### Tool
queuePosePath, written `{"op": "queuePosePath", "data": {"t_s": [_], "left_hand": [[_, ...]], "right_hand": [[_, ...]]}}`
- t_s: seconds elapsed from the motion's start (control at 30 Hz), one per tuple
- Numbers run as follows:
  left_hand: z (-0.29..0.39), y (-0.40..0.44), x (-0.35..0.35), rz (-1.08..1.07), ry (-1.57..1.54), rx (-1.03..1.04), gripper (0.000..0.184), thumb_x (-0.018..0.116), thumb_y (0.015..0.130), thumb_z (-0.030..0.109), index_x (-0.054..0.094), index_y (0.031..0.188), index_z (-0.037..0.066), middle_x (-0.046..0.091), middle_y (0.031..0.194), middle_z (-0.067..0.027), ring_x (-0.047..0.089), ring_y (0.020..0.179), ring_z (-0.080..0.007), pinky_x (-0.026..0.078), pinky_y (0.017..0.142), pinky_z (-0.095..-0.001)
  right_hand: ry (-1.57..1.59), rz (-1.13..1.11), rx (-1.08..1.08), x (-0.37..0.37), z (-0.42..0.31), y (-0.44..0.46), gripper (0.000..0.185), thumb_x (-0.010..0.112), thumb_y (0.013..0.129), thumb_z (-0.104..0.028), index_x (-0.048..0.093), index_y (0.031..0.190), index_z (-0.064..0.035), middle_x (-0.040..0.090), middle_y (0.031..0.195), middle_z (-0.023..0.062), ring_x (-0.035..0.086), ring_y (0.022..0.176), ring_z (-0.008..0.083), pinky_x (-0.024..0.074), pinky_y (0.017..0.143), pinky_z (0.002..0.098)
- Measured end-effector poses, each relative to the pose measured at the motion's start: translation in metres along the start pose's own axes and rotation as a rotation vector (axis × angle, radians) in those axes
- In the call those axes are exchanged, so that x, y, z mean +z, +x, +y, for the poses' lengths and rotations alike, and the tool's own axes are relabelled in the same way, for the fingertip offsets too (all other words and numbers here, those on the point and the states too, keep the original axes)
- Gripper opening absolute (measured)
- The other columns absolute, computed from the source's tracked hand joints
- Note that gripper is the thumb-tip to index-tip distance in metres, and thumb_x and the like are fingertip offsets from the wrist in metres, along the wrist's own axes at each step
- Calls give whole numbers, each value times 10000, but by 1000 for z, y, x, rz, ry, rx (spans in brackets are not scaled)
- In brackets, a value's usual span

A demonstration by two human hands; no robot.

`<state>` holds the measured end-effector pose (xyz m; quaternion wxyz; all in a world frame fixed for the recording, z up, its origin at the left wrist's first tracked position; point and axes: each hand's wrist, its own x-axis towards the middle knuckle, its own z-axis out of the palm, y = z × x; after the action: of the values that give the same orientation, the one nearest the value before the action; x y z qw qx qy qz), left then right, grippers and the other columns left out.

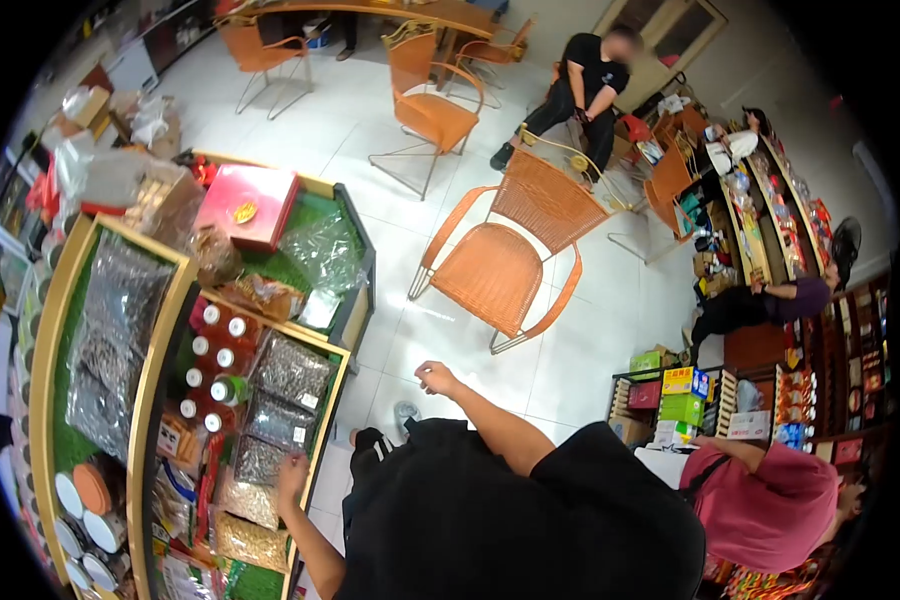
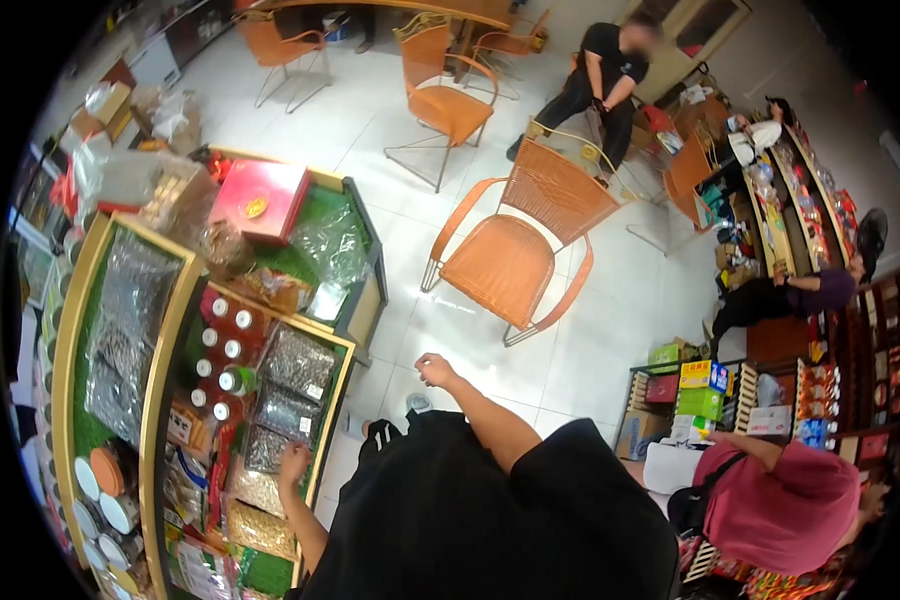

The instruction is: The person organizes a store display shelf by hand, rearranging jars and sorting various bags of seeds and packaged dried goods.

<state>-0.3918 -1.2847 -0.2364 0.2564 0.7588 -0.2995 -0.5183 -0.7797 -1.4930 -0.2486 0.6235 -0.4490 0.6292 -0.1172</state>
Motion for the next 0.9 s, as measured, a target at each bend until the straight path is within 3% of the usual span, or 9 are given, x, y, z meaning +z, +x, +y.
{"op": "queuePosePath", "data": {"t_s": [0.3, 0.33, 0.4, 0.47, 0.7, 0.77, 0.8, 0.83, 0.9], "left_hand": [[86, -27, 62, -267, 149, 18, 387, 522, 904, 229, 541, 1161, -59, 606, 914, -112, 589, 782, -174, 493, 723, -299], [86, -27, 62, -269, 156, 23, 387, 522, 904, 229, 541, 1161, -59, 606, 914, -112, 589, 782, -174, 493, 723, -299], [78, -17, 58, -285, 186, 60, 389, 527, 901, 246, 548, 1151, -52, 612, 897, -106, 593, 772, -173, 495, 721, -307], [72, -7, 53, -264, 212, 71, 393, 531, 898, 258, 552, 1152, -41, 617, 892, -104, 596, 768, -171, 494, 715, -306], [51, 21, 45, -287, 236, 155, 370, 539, 899, 249, 551, 1144, -27, 621, 864, -94, 589, 760, -166, 477, 690, -296], [56, 22, 43, -298, 231, 179, 338, 528, 914, 203, 531, 1137, -50, 598, 826, -66, 559, 722, -140, 466, 661, -275], [60, 23, 42, -289, 267, 186, 338, 530, 910, 204, 533, 1137, -47, 600, 828, -66, 559, 723, -138, 465, 659, -274], [59, 23, 41, -283, 302, 190, 338, 532, 906, 205, 535, 1136, -43, 602, 830, -66, 560, 723, -136, 464, 657, -272], [53, 23, 38, -299, 262, 181, 339, 533, 905, 207, 536, 1135, -41, 603, 830, -66, 562, 726, -136, 466, 660, -273]], "right_hand": [[295, 266, 195, -38, 161, -51, 222, 605, 850, -185, 607, 962, 7, 601, 678, 131, 563, 516, 185, 448, 434, 309], [-333, 209, -223, -45, 248, -37, 195, 616, 834, -172, 597, 911, 6, 589, 667, 136, 543, 488, 197, 431, 415, 323], [-938, 202, -291, -67, 272, -91, 66, 591, 729, -108, 611, 726, -45, 647, 754, 160, 632, 660, 306, 528, 606, 404], [346, 355, 463, -68, 283, -122, 106, 568, 774, -113, 593, 756, -11, 615, 680, 161, 584, 520, 255, 502, 494, 394], [492, 436, 542, -50, 252, -134, 157, 553, 826, -122, 568, 901, 15, 569, 634, 160, 535, 466, 232, 452, 427, 358], [225, 529, 236, -30, 237, -103, 169, 580, 802, -129, 622, 835, 31, 605, 661, 158, 539, 472, 256, 479, 506, 389], [-399, 428, -339, -31, 256, -76, 181, 599, 789, -143, 647, 812, 30, 628, 677, 138, 547, 476, 253, 481, 535, 381], [181, 373, 175, -24, 204, -68, 201, 601, 811, -153, 632, 875, 35, 640, 707, 164, 614, 547, 230, 490, 490, 348], [322, 344, 59, -12, 135, -68, 244, 622, 844, -207, 602, 917, 24, 588, 622, 120, 569, 492, 181, 450, 423, 290]]}}
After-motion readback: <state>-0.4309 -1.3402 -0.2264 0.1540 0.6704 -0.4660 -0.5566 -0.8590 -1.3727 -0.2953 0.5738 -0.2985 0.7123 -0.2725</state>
